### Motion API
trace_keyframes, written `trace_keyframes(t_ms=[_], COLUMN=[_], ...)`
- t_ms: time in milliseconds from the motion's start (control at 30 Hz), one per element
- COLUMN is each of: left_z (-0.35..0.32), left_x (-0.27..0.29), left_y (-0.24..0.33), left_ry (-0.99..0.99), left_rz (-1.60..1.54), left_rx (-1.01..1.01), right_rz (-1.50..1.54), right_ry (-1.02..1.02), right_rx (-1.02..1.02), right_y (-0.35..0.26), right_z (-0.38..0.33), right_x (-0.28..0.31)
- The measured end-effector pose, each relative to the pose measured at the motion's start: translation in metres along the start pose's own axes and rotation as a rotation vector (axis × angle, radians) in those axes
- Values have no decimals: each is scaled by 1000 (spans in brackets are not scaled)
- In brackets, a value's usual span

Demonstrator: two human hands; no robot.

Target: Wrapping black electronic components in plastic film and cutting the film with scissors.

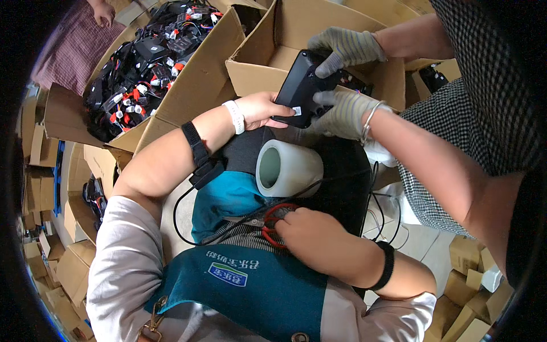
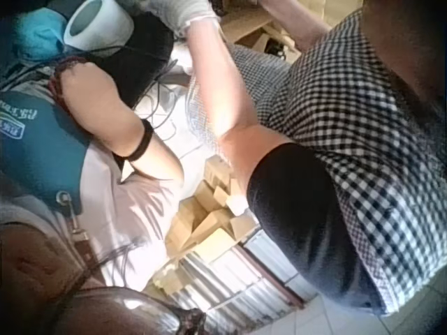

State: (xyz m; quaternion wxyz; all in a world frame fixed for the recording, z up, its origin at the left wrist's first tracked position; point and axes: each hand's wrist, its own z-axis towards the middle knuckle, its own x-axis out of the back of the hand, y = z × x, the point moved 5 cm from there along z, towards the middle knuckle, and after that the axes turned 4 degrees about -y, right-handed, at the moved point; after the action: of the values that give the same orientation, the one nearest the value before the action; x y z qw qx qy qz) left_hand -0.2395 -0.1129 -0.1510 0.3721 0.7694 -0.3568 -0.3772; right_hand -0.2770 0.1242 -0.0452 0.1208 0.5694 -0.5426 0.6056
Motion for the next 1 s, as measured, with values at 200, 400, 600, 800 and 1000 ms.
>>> trace_keyframes(t_ms=[200,400,600,800,1000], left_z=[-4,-16,-29,-51,-57], left_x=[-5,-10,-12,-12,-8], left_y=[-2,0,9,4,5], left_ry=[-99,-201,-147,-133,-117], left_rz=[112,163,544,76,-204], left_rx=[-5,-89,-384,-141,-55], right_rz=[-258,-373,-307,-257,-239], right_ry=[-61,205,137,35,29], right_rx=[-55,62,42,13,-20], right_y=[4,2,2,-7,-22], right_z=[12,15,18,15,6], right_x=[-39,-43,-43,-32,-5])
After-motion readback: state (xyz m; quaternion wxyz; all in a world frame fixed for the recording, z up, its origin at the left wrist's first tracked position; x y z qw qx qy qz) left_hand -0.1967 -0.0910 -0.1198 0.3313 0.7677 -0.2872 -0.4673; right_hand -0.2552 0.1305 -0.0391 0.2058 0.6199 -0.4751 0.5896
